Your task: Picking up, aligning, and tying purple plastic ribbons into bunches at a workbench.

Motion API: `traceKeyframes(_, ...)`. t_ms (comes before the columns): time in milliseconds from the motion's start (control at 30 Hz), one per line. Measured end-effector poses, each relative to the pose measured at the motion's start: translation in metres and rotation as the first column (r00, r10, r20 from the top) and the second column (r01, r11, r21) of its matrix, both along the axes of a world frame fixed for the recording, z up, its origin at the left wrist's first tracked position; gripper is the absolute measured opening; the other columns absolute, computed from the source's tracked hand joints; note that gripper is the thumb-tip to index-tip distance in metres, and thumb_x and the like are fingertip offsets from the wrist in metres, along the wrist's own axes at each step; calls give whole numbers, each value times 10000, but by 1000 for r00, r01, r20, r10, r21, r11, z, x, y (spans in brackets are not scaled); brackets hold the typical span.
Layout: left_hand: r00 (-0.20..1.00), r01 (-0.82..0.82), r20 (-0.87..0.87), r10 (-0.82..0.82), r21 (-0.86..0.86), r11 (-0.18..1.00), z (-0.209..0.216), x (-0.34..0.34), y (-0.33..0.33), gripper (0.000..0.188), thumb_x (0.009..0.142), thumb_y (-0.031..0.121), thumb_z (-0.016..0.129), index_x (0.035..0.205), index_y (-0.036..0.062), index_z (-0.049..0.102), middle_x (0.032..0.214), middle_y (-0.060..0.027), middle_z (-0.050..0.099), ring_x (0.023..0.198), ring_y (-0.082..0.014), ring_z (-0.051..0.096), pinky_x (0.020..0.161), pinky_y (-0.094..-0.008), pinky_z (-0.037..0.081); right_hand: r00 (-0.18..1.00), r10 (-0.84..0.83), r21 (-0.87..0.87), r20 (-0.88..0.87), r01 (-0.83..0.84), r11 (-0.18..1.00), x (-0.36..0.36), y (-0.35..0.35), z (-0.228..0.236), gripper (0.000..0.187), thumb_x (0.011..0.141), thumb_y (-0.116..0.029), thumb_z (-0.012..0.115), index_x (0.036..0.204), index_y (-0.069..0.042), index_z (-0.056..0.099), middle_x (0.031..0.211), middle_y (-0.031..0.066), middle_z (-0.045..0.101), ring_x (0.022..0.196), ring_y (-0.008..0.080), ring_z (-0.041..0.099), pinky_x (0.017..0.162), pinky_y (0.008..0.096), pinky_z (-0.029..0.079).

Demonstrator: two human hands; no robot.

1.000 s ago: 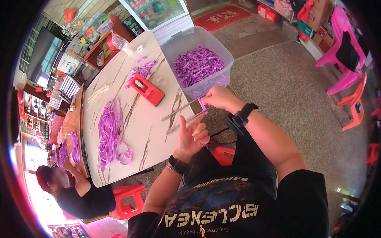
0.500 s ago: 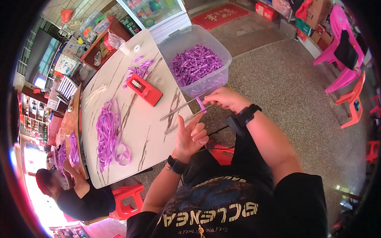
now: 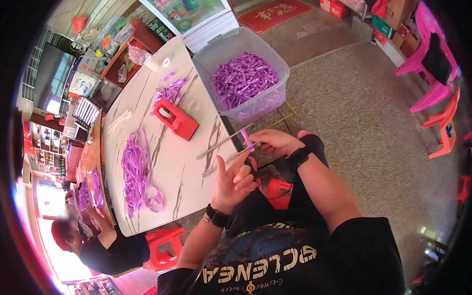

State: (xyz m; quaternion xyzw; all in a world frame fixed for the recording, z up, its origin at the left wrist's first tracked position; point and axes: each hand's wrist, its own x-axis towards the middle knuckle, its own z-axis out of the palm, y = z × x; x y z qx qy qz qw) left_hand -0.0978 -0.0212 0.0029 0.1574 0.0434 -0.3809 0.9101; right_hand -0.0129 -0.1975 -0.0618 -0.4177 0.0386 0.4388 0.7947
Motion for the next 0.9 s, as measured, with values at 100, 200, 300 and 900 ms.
traceKeyframes(100, 1000, -9, -19, 9, -2, 1000, 0, -1, 1, 752, 810, 655, 207, 1324, 108, 244, 552, 35, 274, 469, -89, 292, 500, -227, 273, 999, 32, 164, -42, -25, 986, -2, 11, -10, 205, 849, -246, 535, 919, -59, 581, 612, -72, 425, 442, -3, 275, 387, 151, 189)
traceKeyframes(200, 1000, -5, -19, 5, 9, 1000, 0, 0, -1, 753, 812, 654, 203, 1326, 105, 243, 552, 36, 273, 469, -88, 290, 502, -225, 274, 995, 22, 364, -95, 14, 931, -5, 21, -38, 190, 850, -230, 532, 893, -50, 572, 599, -60, 430, 438, 3, 286, 388, 146, 198)
traceKeyframes(300, 1000, -5, -30, 5, 5, 1000, 1, 0, -1, 753, 813, 653, 200, 1324, 101, 245, 552, 36, 271, 468, -86, 290, 504, -223, 274, 981, 11, 499, -196, 90, 862, -10, 35, -48, 166, 847, -213, 534, 872, -51, 564, 586, -52, 436, 432, 8, 305, 389, 137, 217)
traceKeyframes(900, 1000, 16, 13, -16, -42, 999, 0, 1, -1, 740, 815, 649, 220, 1302, 95, 280, 564, 39, 256, 492, -87, 274, 506, -223, 266, 975, -105, 314, -193, 163, 935, -11, 41, -20, 241, 841, -305, 544, 799, -67, 549, 560, -53, 451, 418, 33, 345, 408, 161, 269)
